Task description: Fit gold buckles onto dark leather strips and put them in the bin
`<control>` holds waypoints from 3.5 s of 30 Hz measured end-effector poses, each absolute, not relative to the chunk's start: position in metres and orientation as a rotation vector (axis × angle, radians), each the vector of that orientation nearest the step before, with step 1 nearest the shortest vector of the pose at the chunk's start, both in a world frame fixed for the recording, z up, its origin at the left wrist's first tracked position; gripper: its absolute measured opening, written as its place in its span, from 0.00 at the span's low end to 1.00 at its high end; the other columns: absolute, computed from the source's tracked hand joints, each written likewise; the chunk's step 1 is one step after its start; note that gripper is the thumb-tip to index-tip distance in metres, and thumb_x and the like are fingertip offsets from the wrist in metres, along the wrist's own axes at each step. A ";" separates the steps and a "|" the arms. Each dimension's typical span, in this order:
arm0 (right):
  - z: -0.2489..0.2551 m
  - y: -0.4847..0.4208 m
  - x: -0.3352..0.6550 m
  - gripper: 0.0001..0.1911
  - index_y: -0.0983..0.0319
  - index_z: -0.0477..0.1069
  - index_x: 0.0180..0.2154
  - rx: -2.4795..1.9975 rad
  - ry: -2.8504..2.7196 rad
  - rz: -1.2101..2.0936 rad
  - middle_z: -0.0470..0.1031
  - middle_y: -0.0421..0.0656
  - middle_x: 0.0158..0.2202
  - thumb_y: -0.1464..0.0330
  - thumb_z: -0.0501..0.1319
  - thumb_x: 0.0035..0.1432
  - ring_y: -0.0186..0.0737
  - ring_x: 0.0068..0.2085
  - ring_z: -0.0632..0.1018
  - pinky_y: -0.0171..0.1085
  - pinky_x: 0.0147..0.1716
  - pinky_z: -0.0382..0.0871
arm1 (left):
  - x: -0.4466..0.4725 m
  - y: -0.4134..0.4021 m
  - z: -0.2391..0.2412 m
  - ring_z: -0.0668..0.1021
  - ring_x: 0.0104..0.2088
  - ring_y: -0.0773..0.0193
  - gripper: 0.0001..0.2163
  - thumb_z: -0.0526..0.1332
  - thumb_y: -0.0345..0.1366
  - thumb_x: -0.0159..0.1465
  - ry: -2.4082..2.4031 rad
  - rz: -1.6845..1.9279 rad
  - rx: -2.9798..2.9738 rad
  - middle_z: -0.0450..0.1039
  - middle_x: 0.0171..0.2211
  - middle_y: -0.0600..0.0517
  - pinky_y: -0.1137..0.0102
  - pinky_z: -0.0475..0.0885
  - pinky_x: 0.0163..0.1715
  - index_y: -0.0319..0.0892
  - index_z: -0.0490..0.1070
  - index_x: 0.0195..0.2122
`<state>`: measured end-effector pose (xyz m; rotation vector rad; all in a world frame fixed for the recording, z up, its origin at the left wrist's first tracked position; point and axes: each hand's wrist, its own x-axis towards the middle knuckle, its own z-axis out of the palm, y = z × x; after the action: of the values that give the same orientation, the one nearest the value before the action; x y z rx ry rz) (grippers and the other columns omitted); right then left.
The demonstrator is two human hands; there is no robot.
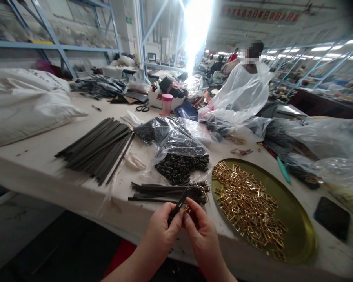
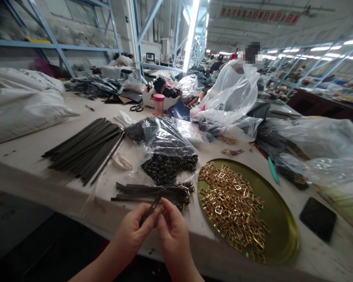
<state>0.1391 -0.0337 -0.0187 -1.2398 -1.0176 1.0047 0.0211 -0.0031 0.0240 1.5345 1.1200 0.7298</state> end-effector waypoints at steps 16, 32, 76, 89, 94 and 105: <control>-0.022 -0.023 0.145 0.07 0.59 0.67 0.38 -1.275 -1.354 0.514 0.75 0.40 0.32 0.73 0.56 0.55 0.33 0.31 0.76 0.30 0.29 0.72 | 0.024 0.005 0.016 0.69 0.30 0.64 0.14 0.53 0.45 0.60 1.160 0.728 1.442 0.66 0.26 0.53 0.71 0.63 0.32 0.38 0.66 0.30; -0.011 -0.022 0.158 0.07 0.60 0.68 0.30 -1.235 -1.660 0.383 0.74 0.47 0.38 0.74 0.54 0.56 0.37 0.39 0.76 0.35 0.35 0.72 | 0.022 0.007 0.016 0.69 0.30 0.64 0.13 0.53 0.44 0.59 1.163 0.693 1.432 0.68 0.26 0.53 0.71 0.64 0.32 0.38 0.66 0.29; -0.013 -0.024 0.162 0.01 0.61 0.67 0.30 -1.152 -1.408 0.697 0.72 0.45 0.36 0.72 0.57 0.54 0.36 0.37 0.75 0.34 0.34 0.71 | 0.018 0.011 0.029 0.52 0.15 0.77 0.13 0.58 0.45 0.56 0.847 0.483 0.941 0.54 0.20 0.61 0.78 0.44 0.14 0.39 0.63 0.32; 0.000 -0.019 0.167 0.10 0.60 0.71 0.33 -0.969 -0.639 1.380 0.73 0.39 0.28 0.65 0.65 0.47 0.28 0.23 0.69 0.30 0.25 0.66 | 0.000 0.016 0.041 0.67 0.28 0.67 0.10 0.50 0.37 0.61 1.019 0.396 1.803 0.64 0.24 0.56 0.76 0.59 0.28 0.41 0.68 0.27; -0.006 -0.023 0.155 0.10 0.60 0.71 0.32 -0.926 -0.577 1.488 0.73 0.39 0.29 0.65 0.66 0.46 0.28 0.23 0.69 0.30 0.25 0.67 | 0.005 0.016 0.044 0.68 0.28 0.67 0.10 0.50 0.36 0.61 0.966 0.371 1.789 0.66 0.25 0.55 0.76 0.60 0.28 0.41 0.68 0.28; -0.001 -0.031 0.132 0.11 0.62 0.66 0.30 -1.066 -0.639 1.390 0.67 0.35 0.22 0.62 0.63 0.49 0.28 0.24 0.67 0.28 0.26 0.63 | 0.006 0.012 0.035 0.62 0.21 0.74 0.07 0.53 0.38 0.60 0.901 0.443 1.455 0.62 0.25 0.58 0.77 0.59 0.22 0.40 0.60 0.31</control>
<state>0.1325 -0.0311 -0.0011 -1.0657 -0.6392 1.3900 0.0065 0.0125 0.0349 1.4547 0.9007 0.4427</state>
